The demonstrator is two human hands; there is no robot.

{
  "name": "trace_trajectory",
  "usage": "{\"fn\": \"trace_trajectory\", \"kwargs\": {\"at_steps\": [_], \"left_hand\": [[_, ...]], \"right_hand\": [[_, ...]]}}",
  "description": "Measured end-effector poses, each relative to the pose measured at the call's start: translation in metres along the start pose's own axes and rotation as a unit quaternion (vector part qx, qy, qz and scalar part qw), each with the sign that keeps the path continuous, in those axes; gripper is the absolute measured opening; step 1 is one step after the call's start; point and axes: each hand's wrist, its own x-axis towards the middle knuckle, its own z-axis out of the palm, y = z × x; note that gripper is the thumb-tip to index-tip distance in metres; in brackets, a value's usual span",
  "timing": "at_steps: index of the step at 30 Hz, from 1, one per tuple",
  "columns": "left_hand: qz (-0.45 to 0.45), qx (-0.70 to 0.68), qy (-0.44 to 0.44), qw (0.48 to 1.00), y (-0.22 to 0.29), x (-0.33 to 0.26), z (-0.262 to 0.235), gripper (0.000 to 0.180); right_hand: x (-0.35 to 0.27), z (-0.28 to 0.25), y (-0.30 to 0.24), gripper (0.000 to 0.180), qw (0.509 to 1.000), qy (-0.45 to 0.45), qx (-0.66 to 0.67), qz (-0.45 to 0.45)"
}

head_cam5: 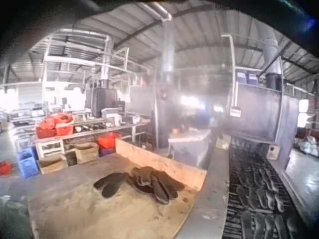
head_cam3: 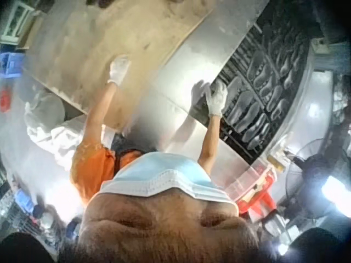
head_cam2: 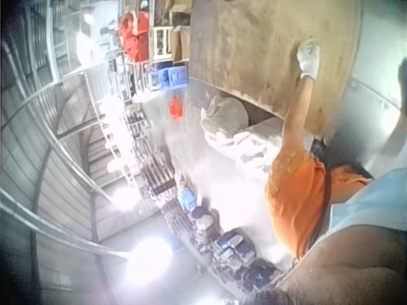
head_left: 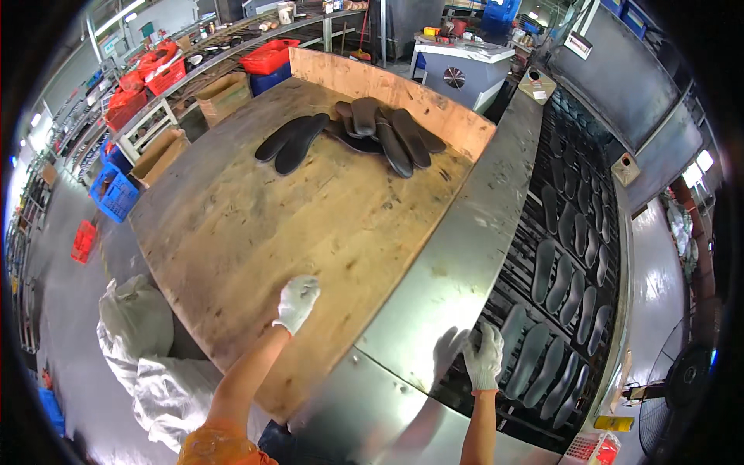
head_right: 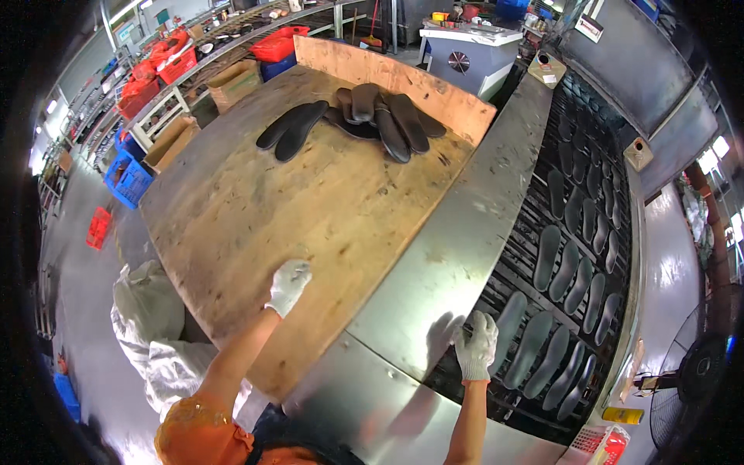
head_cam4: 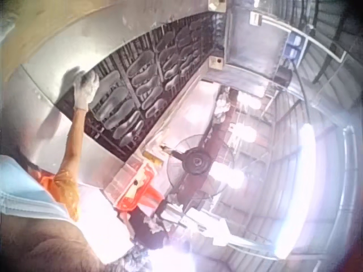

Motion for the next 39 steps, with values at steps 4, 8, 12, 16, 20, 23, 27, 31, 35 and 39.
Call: {"fn": "trace_trajectory", "kwargs": {"at_steps": [4, 8, 12, 16, 20, 23, 27, 31, 35, 39], "left_hand": [[0.081, 0.043, 0.078, 0.993, -0.024, 0.104, -0.054, 0.026], [0.132, 0.148, 0.115, 0.973, -0.035, 0.212, -0.104, 0.039], [0.154, 0.233, 0.148, 0.949, -0.02, 0.294, -0.138, 0.056], [0.114, 0.171, 0.158, 0.966, -0.015, 0.361, -0.151, 0.068], [-0.023, 0.084, 0.094, 0.992, 0.003, 0.409, -0.148, 0.076], [0.123, 0.161, 0.128, 0.971, -0.022, 0.45, -0.141, 0.075], [0.18, 0.107, 0.105, 0.972, -0.016, 0.48, -0.134, 0.068], [0.162, 0.106, 0.053, 0.98, -0.004, 0.517, -0.115, 0.063], [0.194, 0.112, 0.03, 0.974, 0.006, 0.548, -0.105, 0.064], [0.226, 0.159, 0.046, 0.96, 0.006, 0.569, -0.085, 0.063]], "right_hand": [[0.057, 0.038, -0.083, 0.051, 0.996, -0.085, -0.031, 0.008], [0.132, 0.079, -0.156, 0.05, 0.995, -0.087, -0.041, -0.036], [0.224, 0.113, -0.207, 0.052, 0.993, -0.072, -0.041, -0.085], [0.328, 0.142, -0.24, 0.054, 0.99, -0.082, -0.086, -0.073], [0.425, 0.149, -0.256, 0.06, 0.997, -0.043, -0.07, -0.01], [0.491, 0.178, -0.232, 0.067, 0.995, 0.071, -0.068, -0.004], [0.546, 0.209, -0.21, 0.095, 0.992, 0.106, -0.047, 0.059], [0.578, 0.222, -0.171, 0.104, 0.995, 0.074, 0.022, 0.07], [0.61, 0.236, -0.182, 0.09, 1.0, -0.004, -0.024, 0.015], [0.618, 0.235, -0.241, 0.08, 0.977, -0.171, 0.124, -0.011]]}}
